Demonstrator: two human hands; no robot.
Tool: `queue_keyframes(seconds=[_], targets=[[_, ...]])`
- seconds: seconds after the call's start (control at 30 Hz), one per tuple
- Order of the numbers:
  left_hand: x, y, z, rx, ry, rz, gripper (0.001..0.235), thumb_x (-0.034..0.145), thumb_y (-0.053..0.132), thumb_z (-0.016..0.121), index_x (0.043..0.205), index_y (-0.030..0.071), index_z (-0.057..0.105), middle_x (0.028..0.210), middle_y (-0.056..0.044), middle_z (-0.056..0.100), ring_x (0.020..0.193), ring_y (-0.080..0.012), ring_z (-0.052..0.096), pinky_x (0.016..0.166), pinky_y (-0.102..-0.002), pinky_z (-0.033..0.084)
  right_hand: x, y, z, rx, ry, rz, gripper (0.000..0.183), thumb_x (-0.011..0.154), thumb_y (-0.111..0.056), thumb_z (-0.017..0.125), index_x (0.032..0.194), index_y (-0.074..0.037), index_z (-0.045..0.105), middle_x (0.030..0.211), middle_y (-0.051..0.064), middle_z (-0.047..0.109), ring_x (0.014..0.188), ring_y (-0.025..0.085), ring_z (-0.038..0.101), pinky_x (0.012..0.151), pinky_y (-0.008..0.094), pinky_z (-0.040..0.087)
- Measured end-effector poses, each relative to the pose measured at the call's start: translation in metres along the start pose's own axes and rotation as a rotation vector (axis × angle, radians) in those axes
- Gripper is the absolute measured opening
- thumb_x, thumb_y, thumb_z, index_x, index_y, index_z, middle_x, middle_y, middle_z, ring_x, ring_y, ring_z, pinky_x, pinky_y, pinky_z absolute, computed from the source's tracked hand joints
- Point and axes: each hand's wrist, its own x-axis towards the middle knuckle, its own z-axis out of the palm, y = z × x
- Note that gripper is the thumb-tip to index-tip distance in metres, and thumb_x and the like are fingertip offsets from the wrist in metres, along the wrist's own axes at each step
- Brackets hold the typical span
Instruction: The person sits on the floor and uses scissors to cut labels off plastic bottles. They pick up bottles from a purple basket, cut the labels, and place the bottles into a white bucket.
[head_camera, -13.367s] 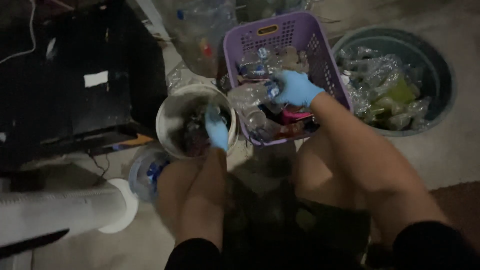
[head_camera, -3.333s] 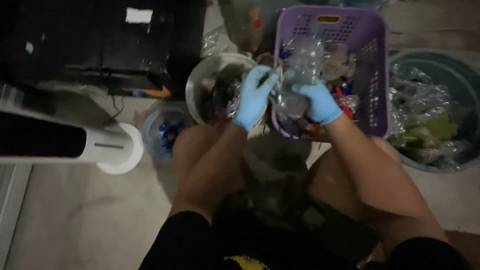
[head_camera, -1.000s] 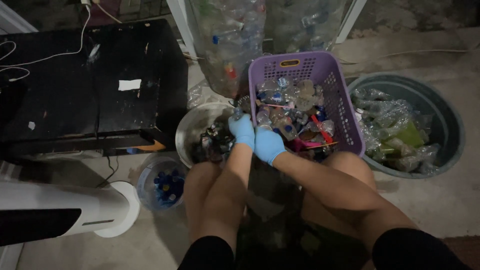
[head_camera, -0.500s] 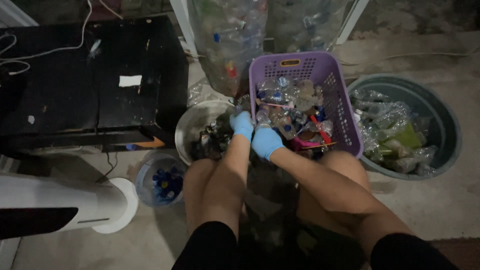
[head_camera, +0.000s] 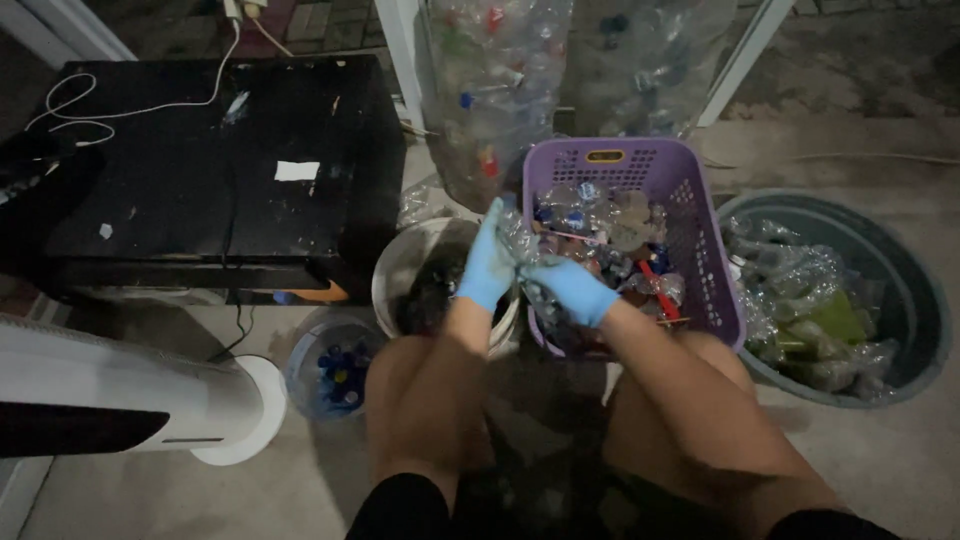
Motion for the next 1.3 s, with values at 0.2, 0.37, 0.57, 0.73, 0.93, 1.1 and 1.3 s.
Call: queue_keyframes(seconds=[0.2,0.37,0.57,0.73,0.93,1.1,1.3], targets=[[-0.027,0.022,0.009,-0.167,-0.342,0.054,0.031,0.094,0.043,0.069,0.104,0.014,0.067,0.096,-0.007,0.068,0.073,-0.0273,0.067,0.05,-0.045,0.054,-0.042,-0.03,0.013,0.736,-0.566,0.204,0.031,0.098,-0.033,0.056,0.1,-0.002,0.055,0.064,-0.012,0.026,0.054,0.006,0.031,0.046,0.022,0.03],[-0.049,0.022,0.016,-0.313,-0.706,0.159,0.012,0.101,0.023,0.057,0.109,0.014,0.057,0.083,0.004,0.049,0.061,-0.0141,0.048,0.051,-0.03,0.039,-0.033,-0.012,0.019,0.71,-0.672,0.299,0.031,0.099,-0.039,0.057,0.096,-0.008,0.055,0.064,-0.012,0.03,0.054,0.005,0.034,0.044,0.021,0.03],[0.011,0.0,-0.018,0.235,0.006,0.282,0.015,0.084,0.021,0.077,0.091,0.011,0.067,0.073,-0.01,0.066,0.046,-0.0209,0.058,0.038,-0.035,0.042,-0.019,0.002,0.035,0.388,-0.265,0.177,0.014,0.09,-0.016,0.073,0.087,-0.009,0.061,0.063,-0.006,0.043,0.055,0.01,0.045,0.046,0.023,0.035],[0.043,-0.025,-0.037,0.682,0.321,0.357,0.011,0.078,0.024,0.076,0.077,0.014,0.072,0.061,-0.007,0.067,0.046,-0.0183,0.063,0.038,-0.034,0.047,0.02,0.036,0.029,-0.641,0.085,-0.081,0.035,0.077,-0.024,0.069,0.105,-0.003,0.074,0.097,0.021,0.076,0.096,0.041,0.072,0.081,0.048,0.057],[0.07,-0.058,-0.071,1.085,0.589,0.417,0.03,0.072,0.035,0.076,0.087,0.009,0.079,0.083,-0.012,0.077,0.093,-0.0329,0.075,0.075,-0.045,0.06,0.057,0.077,0.026,-1.371,0.132,-0.062,0.027,0.093,-0.028,0.051,0.112,-0.009,0.047,0.102,0.016,0.075,0.101,0.037,0.074,0.087,0.055,0.059],[0.055,-0.069,-0.074,1.239,0.625,0.372,0.036,0.083,0.033,0.061,0.093,0.004,0.08,0.093,-0.014,0.079,0.1,-0.0354,0.074,0.082,-0.049,0.061,0.039,0.084,0.042,-1.561,0.231,-0.144,0.023,0.095,-0.012,0.043,0.111,-0.001,0.056,0.096,0.019,0.075,0.093,0.041,0.075,0.082,0.056,0.059],[0.045,-0.069,-0.07,1.217,0.618,0.365,0.031,0.083,0.03,0.062,0.096,0.007,0.079,0.095,-0.014,0.078,0.102,-0.0348,0.074,0.084,-0.049,0.061,0.035,0.098,0.042,-1.666,0.337,-0.281,0.017,0.096,-0.01,0.046,0.1,-0.003,0.061,0.087,0.016,0.076,0.08,0.036,0.075,0.069,0.053,0.06]])
